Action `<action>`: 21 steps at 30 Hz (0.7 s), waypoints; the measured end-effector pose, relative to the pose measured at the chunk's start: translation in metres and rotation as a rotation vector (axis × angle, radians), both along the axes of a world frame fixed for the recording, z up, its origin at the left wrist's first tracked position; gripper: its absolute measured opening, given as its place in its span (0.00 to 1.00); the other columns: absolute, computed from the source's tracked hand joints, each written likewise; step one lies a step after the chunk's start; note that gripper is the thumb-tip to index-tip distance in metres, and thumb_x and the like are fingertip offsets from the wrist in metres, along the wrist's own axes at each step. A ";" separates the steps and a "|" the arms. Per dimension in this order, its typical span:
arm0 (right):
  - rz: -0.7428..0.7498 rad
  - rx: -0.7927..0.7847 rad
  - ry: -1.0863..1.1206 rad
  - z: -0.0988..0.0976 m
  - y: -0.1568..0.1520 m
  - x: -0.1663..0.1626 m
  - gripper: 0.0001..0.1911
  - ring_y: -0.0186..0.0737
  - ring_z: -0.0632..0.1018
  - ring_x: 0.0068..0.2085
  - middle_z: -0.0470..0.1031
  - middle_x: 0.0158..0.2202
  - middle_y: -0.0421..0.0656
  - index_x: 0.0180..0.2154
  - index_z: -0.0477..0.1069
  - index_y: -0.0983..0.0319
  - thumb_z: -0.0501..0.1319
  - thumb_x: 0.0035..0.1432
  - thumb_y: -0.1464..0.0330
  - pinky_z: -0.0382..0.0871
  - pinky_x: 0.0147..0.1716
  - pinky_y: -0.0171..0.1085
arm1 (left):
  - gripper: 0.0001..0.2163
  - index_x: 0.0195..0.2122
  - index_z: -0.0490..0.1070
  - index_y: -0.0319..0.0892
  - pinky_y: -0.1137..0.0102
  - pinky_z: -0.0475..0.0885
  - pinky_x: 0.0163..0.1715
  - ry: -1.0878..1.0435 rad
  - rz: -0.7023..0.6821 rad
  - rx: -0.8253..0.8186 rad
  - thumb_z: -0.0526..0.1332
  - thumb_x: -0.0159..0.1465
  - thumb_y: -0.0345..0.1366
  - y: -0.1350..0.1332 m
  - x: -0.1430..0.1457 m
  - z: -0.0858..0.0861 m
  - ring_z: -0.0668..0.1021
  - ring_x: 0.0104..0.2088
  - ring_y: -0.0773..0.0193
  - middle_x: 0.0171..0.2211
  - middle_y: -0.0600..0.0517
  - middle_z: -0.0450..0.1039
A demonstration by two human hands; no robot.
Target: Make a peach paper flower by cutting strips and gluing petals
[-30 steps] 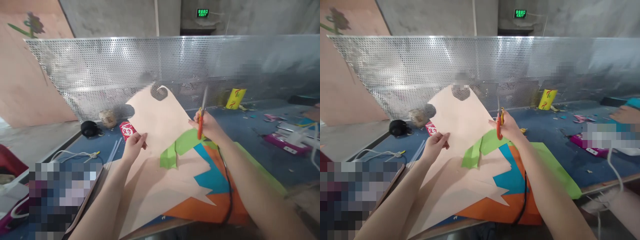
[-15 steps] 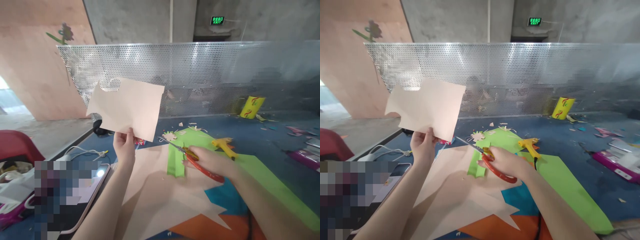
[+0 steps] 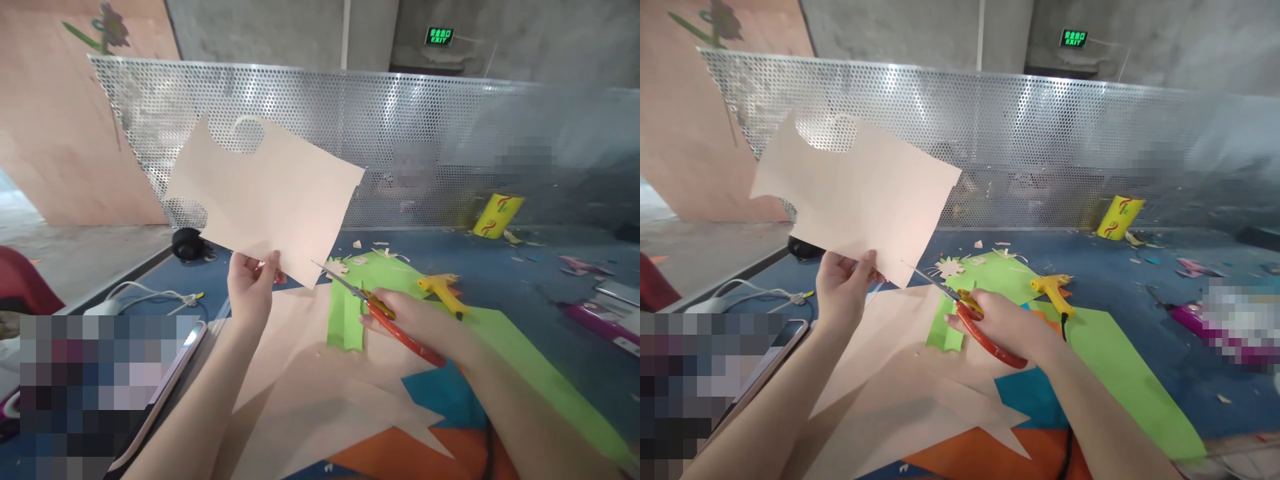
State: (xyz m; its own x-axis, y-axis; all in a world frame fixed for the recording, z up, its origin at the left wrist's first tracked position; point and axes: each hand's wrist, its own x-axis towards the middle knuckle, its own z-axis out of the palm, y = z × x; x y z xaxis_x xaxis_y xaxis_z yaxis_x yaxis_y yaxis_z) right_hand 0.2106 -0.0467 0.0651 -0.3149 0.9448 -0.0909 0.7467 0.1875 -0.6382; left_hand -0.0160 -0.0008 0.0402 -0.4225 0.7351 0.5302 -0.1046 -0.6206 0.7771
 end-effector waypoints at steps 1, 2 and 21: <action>-0.005 -0.002 -0.004 0.000 0.000 0.001 0.15 0.36 0.67 0.23 0.66 0.22 0.38 0.26 0.61 0.58 0.58 0.50 0.55 0.54 0.22 0.34 | 0.10 0.31 0.62 0.44 0.73 0.68 0.17 0.006 -0.004 0.000 0.65 0.53 0.32 0.000 0.000 0.000 0.72 0.16 0.71 0.22 0.57 0.70; -0.008 -0.005 -0.010 0.000 0.000 0.001 0.15 0.37 0.67 0.23 0.67 0.22 0.38 0.26 0.61 0.58 0.58 0.50 0.55 0.55 0.22 0.34 | 0.10 0.31 0.63 0.44 0.73 0.68 0.17 0.014 -0.007 0.000 0.65 0.53 0.32 0.001 0.000 0.000 0.71 0.16 0.71 0.22 0.57 0.70; 0.000 0.015 -0.025 -0.005 0.001 0.002 0.15 0.35 0.68 0.23 0.65 0.21 0.36 0.25 0.59 0.58 0.57 0.51 0.54 0.55 0.21 0.33 | 0.09 0.32 0.64 0.43 0.73 0.67 0.18 0.073 -0.017 -0.012 0.65 0.53 0.34 -0.002 0.001 0.000 0.71 0.16 0.71 0.25 0.55 0.72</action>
State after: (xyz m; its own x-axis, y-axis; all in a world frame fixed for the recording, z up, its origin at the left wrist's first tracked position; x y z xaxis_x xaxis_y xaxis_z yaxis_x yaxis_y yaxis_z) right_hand 0.2129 -0.0459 0.0600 -0.3125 0.9462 -0.0844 0.7624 0.1968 -0.6164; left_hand -0.0146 -0.0026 0.0403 -0.3706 0.7485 0.5498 -0.0579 -0.6095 0.7907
